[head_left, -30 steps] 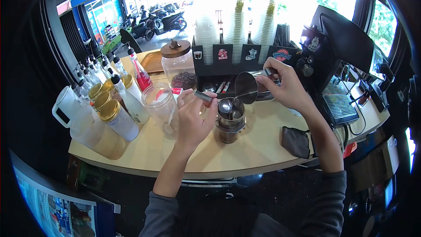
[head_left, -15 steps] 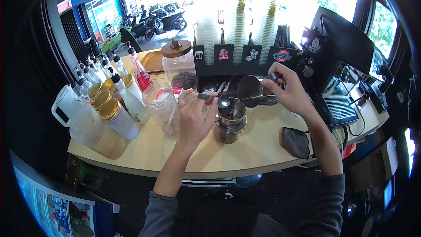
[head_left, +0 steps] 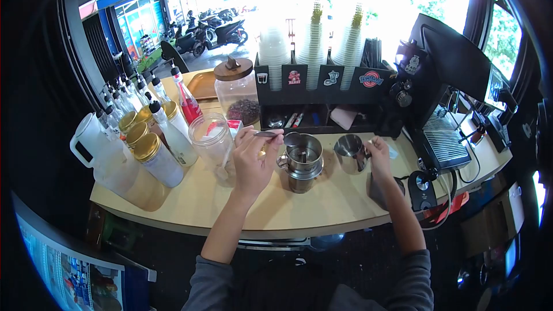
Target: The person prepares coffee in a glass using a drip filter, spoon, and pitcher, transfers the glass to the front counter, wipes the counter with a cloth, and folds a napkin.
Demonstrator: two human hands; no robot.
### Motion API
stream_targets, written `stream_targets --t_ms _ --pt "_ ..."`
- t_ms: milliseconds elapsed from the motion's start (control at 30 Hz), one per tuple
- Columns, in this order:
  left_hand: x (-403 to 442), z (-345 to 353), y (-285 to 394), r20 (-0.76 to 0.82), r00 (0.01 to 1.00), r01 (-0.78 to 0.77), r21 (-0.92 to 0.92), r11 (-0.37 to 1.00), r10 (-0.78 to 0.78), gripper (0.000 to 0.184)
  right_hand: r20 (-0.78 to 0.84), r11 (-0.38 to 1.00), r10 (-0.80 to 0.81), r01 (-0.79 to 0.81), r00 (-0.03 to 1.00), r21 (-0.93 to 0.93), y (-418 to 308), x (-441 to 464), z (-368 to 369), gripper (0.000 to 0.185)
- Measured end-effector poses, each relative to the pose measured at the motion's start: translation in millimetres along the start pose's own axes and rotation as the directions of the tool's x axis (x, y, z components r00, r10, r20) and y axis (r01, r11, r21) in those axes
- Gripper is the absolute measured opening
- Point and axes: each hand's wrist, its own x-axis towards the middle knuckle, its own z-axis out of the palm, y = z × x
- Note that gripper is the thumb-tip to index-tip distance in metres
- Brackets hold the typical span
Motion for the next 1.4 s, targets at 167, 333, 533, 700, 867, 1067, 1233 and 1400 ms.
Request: stream_targets --t_ms 167,333,533,700,867,1067,1233,1400 --pt "-1.8 6.0 1.5 0.011 1.0 -0.018 0.022 1.0 0.017 0.012 -0.063 0.988 0.076 -0.066 0.995 0.141 31.9 -7.7 -3.5 0.018" --pt "-1.8 11.6 3.5 0.009 1.0 -0.019 -0.005 1.0 0.019 0.01 -0.043 0.957 0.12 -0.104 0.992 0.272 50.3 -12.7 -10.6 0.015" --pt "2.6 17.7 5.8 0.017 0.991 -0.133 -0.003 0.991 0.133 0.004 -0.024 0.742 -0.269 0.191 0.963 -0.643 2.3 -13.9 -2.8 0.023" --pt "2.8 32.9 20.4 0.209 0.941 -0.293 0.115 0.949 0.266 0.01 0.298 0.861 -0.396 0.464 0.869 -0.21 -125.8 -44.5 77.7 0.04" --pt "-2.4 32.1 21.5 0.334 0.894 -0.369 0.173 0.913 0.298 0.022 0.486 0.606 -0.631 0.775 0.606 -0.179 -136.4 -49.7 107.7 0.022" --pt "-12.2 29.1 6.2 0.212 0.959 0.189 0.013 0.982 -0.187 0.068 0.463 0.598 -0.599 0.749 0.654 -0.284 -119.0 -58.5 107.0 0.02" --pt "-15.2 37.7 2.0 0.42 0.852 0.402 -0.139 0.905 -0.314 0.073 0.509 0.6 -0.587 0.76 0.63 -0.25 -107.1 -64.6 109.2 0.02" --pt "-16.5 38.1 3.3 0.345 0.895 0.363 -0.191 0.912 -0.284 0.068 0.5 0.556 -0.63 0.795 0.594 -0.242 -102.5 -64.2 107.6 0.025"
